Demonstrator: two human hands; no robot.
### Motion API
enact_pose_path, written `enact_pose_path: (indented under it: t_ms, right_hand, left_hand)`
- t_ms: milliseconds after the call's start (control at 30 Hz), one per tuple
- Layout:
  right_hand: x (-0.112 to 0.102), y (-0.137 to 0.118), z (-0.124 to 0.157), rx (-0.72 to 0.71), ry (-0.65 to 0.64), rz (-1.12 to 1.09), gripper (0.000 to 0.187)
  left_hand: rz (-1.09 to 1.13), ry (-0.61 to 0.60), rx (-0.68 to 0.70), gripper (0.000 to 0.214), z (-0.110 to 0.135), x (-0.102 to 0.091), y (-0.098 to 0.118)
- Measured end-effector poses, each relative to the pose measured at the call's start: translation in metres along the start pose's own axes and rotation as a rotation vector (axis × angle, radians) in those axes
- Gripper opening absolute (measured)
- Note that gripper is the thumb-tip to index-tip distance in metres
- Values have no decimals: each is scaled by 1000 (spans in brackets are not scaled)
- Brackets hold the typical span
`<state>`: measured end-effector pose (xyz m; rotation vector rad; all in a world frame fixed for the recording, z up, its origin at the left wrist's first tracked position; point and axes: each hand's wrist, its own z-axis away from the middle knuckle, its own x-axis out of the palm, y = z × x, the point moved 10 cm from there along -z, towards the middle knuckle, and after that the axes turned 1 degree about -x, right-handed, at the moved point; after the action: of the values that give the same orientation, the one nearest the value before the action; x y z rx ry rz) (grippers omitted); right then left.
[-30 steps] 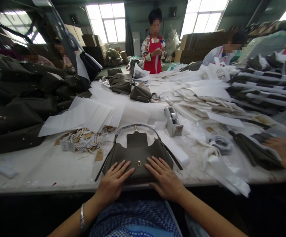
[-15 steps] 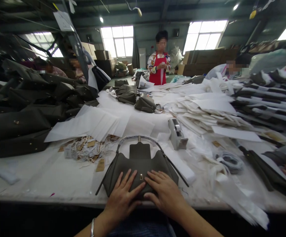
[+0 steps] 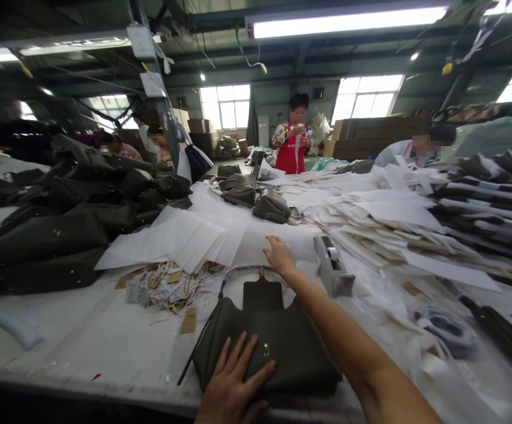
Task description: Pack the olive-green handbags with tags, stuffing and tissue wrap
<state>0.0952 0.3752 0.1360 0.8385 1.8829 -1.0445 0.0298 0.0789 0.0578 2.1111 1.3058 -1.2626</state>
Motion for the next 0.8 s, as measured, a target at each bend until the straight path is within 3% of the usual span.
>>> enact_pose_path:
  t_ms: [133,267,333,467,567,667,733,800]
  right_hand:
    - [12,20,-36,33,20,139,47]
    - [12,17,-44,-37,37,245,25]
    - [9,11,-44,-100,43,274,18]
    - [-1,4,-42,-149,70,303,22]
    - [-20,0,-46,-83,146,310,26]
    - [-55,2,-53,24,243,286,35]
    - [-83,15,-57,96,296,223,41]
    - [-107,44,-63,171,346,64,45]
  left_hand:
    - [-124,176,43,69,9,14,5]
    - [-167,218,-120,67,17,39,1]
    - [-150,307,-163,64,18,33,2]
    - [-109,486,-128,57,11,3,3]
    - [-76,509,-129,57,4,-9,-3]
    - [-86,546,-154,57,8,-10,-4]
    - [-140,531,-151,53,12,-3,2]
    - [-220,445,-127,51,13,11,9]
